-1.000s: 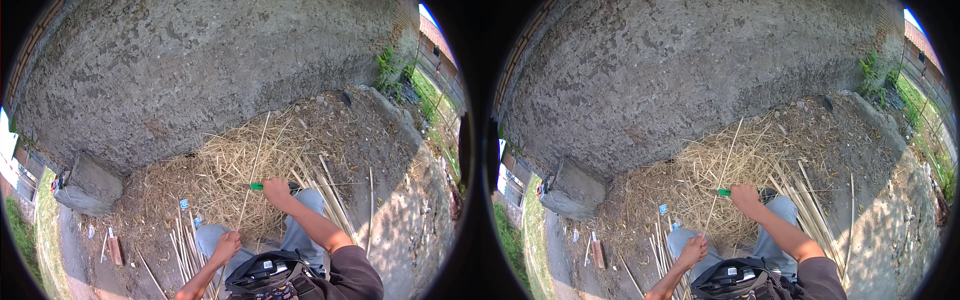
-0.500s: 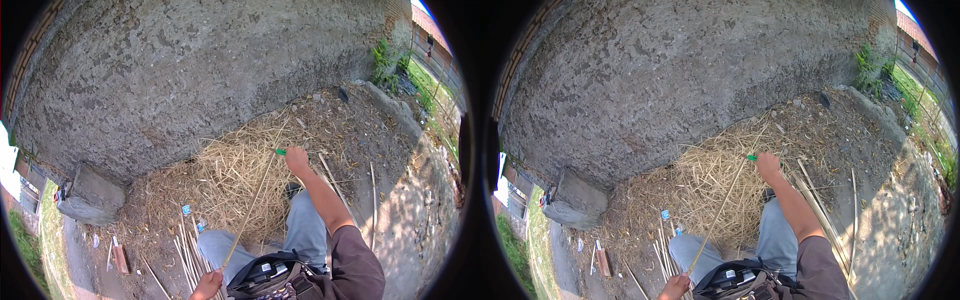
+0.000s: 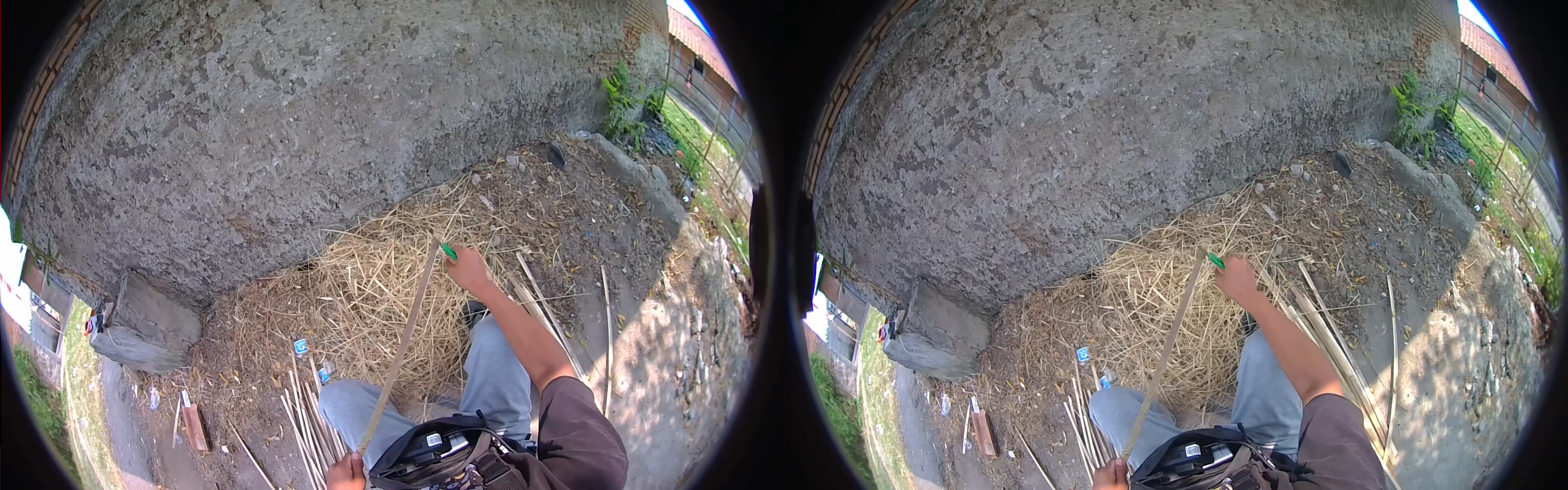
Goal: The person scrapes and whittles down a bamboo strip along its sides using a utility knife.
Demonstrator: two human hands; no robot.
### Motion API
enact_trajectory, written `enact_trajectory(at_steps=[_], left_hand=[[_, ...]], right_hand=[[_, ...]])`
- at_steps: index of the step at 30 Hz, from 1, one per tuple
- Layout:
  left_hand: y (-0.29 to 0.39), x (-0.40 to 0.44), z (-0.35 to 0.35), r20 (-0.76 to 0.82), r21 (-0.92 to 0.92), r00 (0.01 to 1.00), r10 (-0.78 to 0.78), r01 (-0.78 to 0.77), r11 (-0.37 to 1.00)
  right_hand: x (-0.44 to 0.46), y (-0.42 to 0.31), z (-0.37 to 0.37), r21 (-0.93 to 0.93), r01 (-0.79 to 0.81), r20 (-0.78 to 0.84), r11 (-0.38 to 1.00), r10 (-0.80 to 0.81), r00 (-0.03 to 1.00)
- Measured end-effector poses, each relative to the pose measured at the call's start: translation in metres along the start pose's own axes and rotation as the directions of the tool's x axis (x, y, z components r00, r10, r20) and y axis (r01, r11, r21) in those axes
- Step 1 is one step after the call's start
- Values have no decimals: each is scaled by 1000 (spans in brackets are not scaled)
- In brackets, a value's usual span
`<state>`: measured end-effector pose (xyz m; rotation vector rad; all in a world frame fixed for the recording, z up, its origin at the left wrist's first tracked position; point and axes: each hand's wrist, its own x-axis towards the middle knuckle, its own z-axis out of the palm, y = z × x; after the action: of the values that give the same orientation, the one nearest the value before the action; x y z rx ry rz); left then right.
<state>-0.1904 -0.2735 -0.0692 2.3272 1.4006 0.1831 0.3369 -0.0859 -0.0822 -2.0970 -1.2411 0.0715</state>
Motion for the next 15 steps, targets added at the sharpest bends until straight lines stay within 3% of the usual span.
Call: enact_trajectory(at_steps=[1,4,6,8,9,11,12,13,14,15], left_hand=[[9,5,-8,70,-90,990,-119,125,988],[-7,6,3,40,-146,992,-119,123,982],[-15,3,6,59,-69,985,-159,163,984],[-27,-1,12,-1,91,1000,29,-29,995],[-18,0,2,0,92,1000,30,-30,995],[6,6,-24,129,-162,976,-176,195,967],[-9,1,-11,127,-162,976,-175,194,967],[-36,-10,12,64,-134,994,-91,99,986],[-52,-17,23,6,-100,1000,-5,6,995],[-50,-16,19,6,-99,1000,-6,7,995]], right_hand=[[-1,-6,-4,101,-17,50,995,12,999],[-9,-17,-5,92,111,52,990,-116,992],[-17,-24,-5,94,145,18,985,-147,989],[-20,-26,-6,94,178,-19,980,-177,984],[-19,-26,-6,66,124,-31,990,-122,992],[-14,-23,-7,39,70,-49,997,-68,997],[-12,-17,-8,-70,49,-113,996,-57,992],[-10,-11,-9,-177,20,-178,984,-52,983],[-7,-3,-7,-176,20,-178,984,-51,983],[-4,2,-6,-207,16,-178,978,-53,983]])
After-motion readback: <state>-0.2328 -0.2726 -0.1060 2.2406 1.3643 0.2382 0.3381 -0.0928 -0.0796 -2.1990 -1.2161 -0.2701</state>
